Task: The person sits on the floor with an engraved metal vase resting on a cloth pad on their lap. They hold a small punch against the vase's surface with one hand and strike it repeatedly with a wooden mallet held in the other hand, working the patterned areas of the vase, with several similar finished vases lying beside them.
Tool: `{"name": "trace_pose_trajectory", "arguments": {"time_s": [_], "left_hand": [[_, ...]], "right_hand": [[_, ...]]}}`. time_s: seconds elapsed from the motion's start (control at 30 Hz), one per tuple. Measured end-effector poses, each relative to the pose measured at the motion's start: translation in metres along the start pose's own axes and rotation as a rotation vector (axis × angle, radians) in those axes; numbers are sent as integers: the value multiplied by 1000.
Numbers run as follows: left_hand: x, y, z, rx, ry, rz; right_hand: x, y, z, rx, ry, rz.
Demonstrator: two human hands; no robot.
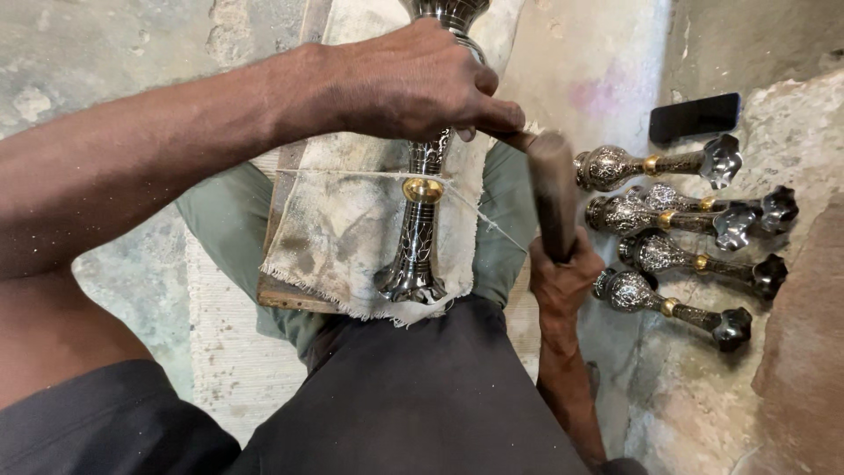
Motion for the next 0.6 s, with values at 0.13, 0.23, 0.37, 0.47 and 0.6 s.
{"name": "trace_pose_trajectory", "arguments": {"time_s": [0.13, 0.23, 0.37, 0.47, 0.6], "left_hand": [[0, -2, 1, -8, -24, -10], [2, -5, 2, -2, -3, -13], [3, -12, 6, 29, 36, 43], [5, -15, 6, 28, 70, 33], [1, -26, 3, -119, -78, 88]], "right_hand": [[-2, 0, -6, 14, 506, 96], [-3, 1, -6, 87, 496, 82], [-10, 2, -12, -157, 280, 112], [-7, 0, -8, -190, 172, 38], [0, 0, 5, 89, 241, -93]]}}
Point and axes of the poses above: each hand's wrist, its own y-axis towards the middle knuckle, its own x-axis out of the palm, z = x × y, the point moved 3 cm from there along y, towards the middle knuckle, and after that the axes turned 9 degrees about z, right-handed, at the moved point
